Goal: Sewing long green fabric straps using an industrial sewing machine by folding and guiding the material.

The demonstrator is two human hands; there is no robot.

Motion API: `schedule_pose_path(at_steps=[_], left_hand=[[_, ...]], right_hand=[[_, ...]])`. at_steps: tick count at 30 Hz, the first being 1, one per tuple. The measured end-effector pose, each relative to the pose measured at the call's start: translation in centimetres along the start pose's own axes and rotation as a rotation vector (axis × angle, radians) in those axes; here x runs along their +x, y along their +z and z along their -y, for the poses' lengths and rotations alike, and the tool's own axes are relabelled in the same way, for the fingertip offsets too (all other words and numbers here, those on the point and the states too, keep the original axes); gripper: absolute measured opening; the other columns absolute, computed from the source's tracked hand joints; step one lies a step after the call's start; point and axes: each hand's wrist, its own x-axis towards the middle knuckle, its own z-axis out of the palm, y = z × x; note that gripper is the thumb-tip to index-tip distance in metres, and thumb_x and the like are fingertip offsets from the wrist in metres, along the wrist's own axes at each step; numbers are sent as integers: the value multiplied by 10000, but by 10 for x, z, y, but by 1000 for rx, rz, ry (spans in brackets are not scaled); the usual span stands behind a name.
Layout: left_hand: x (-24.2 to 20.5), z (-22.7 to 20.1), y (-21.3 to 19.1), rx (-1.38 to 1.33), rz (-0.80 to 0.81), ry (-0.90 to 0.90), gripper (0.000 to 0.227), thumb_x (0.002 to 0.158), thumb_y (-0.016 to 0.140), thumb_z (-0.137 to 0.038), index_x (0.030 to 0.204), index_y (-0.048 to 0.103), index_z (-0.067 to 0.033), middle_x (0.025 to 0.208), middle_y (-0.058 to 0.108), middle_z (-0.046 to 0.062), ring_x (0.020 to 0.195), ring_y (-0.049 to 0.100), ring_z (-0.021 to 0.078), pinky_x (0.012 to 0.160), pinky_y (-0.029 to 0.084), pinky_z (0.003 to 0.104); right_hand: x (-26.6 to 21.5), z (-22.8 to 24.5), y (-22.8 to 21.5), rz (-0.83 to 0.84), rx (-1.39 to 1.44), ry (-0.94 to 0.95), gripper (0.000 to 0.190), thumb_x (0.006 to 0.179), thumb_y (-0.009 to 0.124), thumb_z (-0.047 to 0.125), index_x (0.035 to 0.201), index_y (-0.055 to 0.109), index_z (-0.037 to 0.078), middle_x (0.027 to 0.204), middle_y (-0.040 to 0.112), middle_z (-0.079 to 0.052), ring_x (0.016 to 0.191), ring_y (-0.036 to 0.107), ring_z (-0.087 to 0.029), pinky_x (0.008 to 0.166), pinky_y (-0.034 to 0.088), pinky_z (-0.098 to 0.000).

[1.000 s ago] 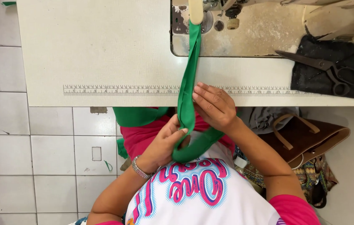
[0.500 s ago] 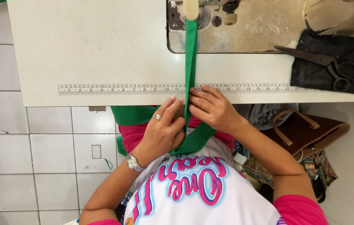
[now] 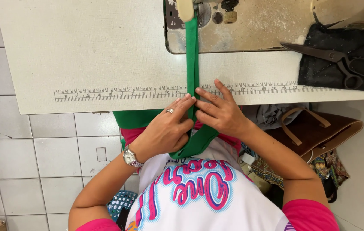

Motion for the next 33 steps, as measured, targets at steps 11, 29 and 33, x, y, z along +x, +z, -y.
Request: schedule_pose_path(at_steps=[11,29,33], left_hand=[[24,-11,-16,-126,-77,-15,54,779,621,-92,775,576,-63,1503,428,305,1433,440,495,1174,370,545],[34,9,-4,-153,48,64,189,742,498,-170,874,634,-175,1202,560,123,1285,595,434,1069,451,492],[33,10,-5,-64,39,81,189,743,495,-197,883,623,-194,1115,536,99,1219,634,405,991,482,469]], right_hand=[[-15,-12,14,-33,73,-7,194,1047,640,155,871,722,141,987,753,-28,972,743,-225,997,543,-499],[-20,-12,13,-56,141,75,204,1004,704,149,807,757,154,855,701,-10,887,667,-208,922,567,-458],[-44,-15,25,-68,179,91,159,957,758,142,799,759,155,921,681,-27,919,661,-228,922,583,-485]])
